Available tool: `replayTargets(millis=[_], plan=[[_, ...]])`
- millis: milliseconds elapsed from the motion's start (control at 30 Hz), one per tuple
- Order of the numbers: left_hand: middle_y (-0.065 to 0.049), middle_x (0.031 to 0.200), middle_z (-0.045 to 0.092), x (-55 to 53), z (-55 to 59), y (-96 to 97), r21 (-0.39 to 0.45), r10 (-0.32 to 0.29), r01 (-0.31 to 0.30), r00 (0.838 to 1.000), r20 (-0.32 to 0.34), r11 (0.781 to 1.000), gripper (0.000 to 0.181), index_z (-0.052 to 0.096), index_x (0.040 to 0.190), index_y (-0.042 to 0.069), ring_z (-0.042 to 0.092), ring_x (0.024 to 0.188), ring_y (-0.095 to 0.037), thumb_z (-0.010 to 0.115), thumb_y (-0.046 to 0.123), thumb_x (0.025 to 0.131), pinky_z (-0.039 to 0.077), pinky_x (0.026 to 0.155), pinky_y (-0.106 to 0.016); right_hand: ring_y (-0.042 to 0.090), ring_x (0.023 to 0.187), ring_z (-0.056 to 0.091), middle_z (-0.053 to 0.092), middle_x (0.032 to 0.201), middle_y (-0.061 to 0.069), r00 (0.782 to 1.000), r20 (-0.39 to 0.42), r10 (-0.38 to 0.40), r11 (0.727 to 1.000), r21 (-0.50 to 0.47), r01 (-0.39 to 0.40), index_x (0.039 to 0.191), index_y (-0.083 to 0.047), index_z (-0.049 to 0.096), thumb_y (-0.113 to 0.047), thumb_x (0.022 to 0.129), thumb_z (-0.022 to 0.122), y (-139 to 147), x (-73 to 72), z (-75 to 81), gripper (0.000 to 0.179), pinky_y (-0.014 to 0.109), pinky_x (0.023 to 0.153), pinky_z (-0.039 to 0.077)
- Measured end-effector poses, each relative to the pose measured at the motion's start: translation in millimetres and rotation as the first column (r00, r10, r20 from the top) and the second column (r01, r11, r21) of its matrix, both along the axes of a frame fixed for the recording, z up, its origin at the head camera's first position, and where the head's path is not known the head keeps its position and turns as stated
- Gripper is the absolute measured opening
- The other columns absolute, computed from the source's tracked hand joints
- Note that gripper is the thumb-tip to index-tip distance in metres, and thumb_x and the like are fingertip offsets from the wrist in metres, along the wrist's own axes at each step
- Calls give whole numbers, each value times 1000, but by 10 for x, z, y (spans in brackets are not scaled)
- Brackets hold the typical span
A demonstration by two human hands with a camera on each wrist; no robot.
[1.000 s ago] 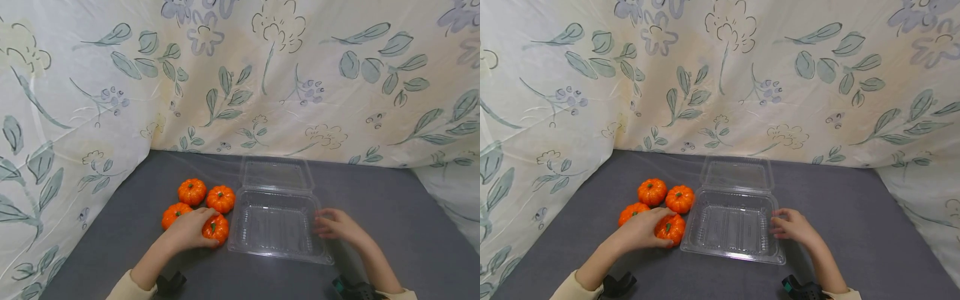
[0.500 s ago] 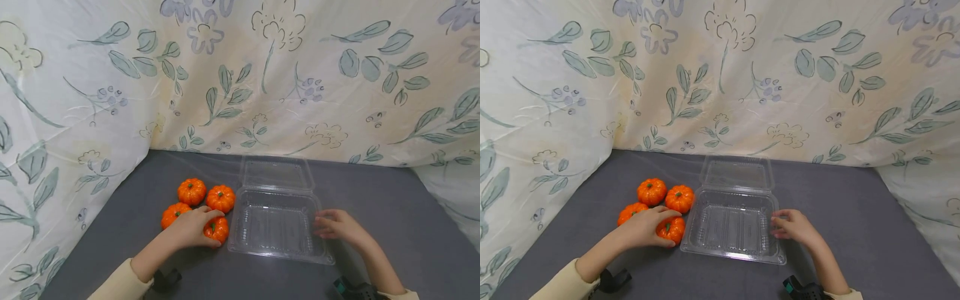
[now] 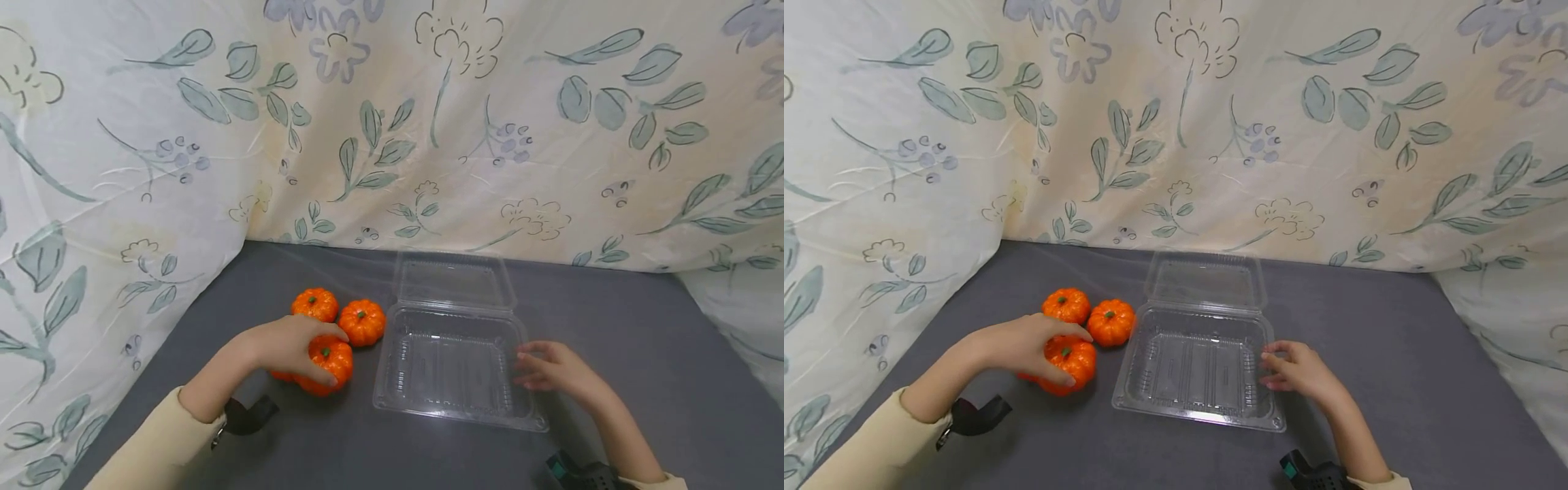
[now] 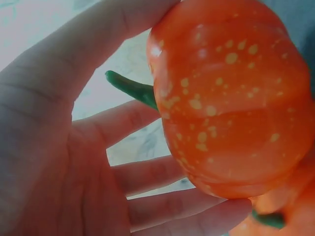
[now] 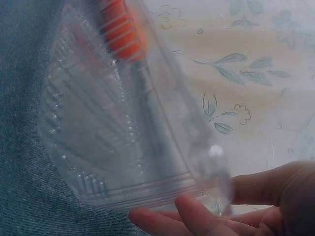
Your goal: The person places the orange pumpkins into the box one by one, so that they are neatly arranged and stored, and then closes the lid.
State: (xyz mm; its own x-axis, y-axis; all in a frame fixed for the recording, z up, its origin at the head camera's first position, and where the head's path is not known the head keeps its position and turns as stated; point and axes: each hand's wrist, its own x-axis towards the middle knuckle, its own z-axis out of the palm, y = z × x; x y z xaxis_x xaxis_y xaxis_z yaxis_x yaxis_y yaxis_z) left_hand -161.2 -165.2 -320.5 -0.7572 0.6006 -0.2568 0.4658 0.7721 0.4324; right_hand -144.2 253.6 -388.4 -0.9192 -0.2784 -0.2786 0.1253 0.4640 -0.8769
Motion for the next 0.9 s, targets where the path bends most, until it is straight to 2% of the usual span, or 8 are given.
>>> replayTargets(millis=[133, 400, 533, 633, 767, 900], plan=[[8, 109, 60, -2, 104, -40, -15, 30, -30, 999, -12, 999, 52, 61, 116, 26, 53, 95, -13, 76, 45, 69, 44, 84, -38, 33, 83, 67, 57, 108, 36, 1000, 3, -2, 1000, -1, 2, 120, 25, 35, -7, 96, 44, 3, 6, 10, 41, 31, 66, 55], [10, 108, 59, -3, 113, -7, -21, 44, -45, 999, -27, 999, 51, 61, 116, 28, 52, 94, -11, 76, 40, 69, 44, 83, -36, 33, 80, 68, 59, 104, 35, 1000, 3, -16, 1000, 2, 16, 119, 24, 36, -7, 95, 45, -4, 11, 16, 40, 32, 64, 55], [8, 109, 59, -13, 115, 78, -14, 20, -21, 999, -37, 1000, 54, 60, 120, 26, 51, 92, -11, 75, 39, 70, 44, 83, -34, 32, 77, 68, 58, 103, 36, 1000, 1, -28, 1000, 8, 28, 119, 23, 37, -8, 95, 45, -3, 16, 12, 40, 33, 62, 55], [9, 107, 59, -28, 124, 168, 6, -29, 29, 998, -59, 1000, 54, 59, 122, 24, 51, 90, -9, 74, 38, 71, 44, 81, -33, 32, 74, 68, 58, 103, 36, 999, -8, -34, 999, 15, 34, 120, 22, 36, -8, 96, 45, -3, 20, 4, 40, 34, 60, 55], [10, 106, 58, -55, 148, 301, 17, -64, 66, 994, -94, 998, 53, 58, 122, 25, 51, 90, -8, 72, 38, 72, 43, 81, -31, 32, 71, 68, 59, 102, 35, 999, -24, -23, 999, 27, 24, 120, 21, 37, -9, 96, 45, 0, 24, 1, 40, 34, 57, 55], [12, 103, 58, -87, 193, 446, 14, -76, 78, 991, -109, 997, 52, 57, 121, 29, 52, 88, -8, 70, 37, 71, 43, 77, -29, 31, 67, 68, 60, 100, 34, 999, -42, -17, 999, 41, 19, 118, 21, 38, -10, 96, 46, 1, 29, 12, 38, 34, 56, 54]])
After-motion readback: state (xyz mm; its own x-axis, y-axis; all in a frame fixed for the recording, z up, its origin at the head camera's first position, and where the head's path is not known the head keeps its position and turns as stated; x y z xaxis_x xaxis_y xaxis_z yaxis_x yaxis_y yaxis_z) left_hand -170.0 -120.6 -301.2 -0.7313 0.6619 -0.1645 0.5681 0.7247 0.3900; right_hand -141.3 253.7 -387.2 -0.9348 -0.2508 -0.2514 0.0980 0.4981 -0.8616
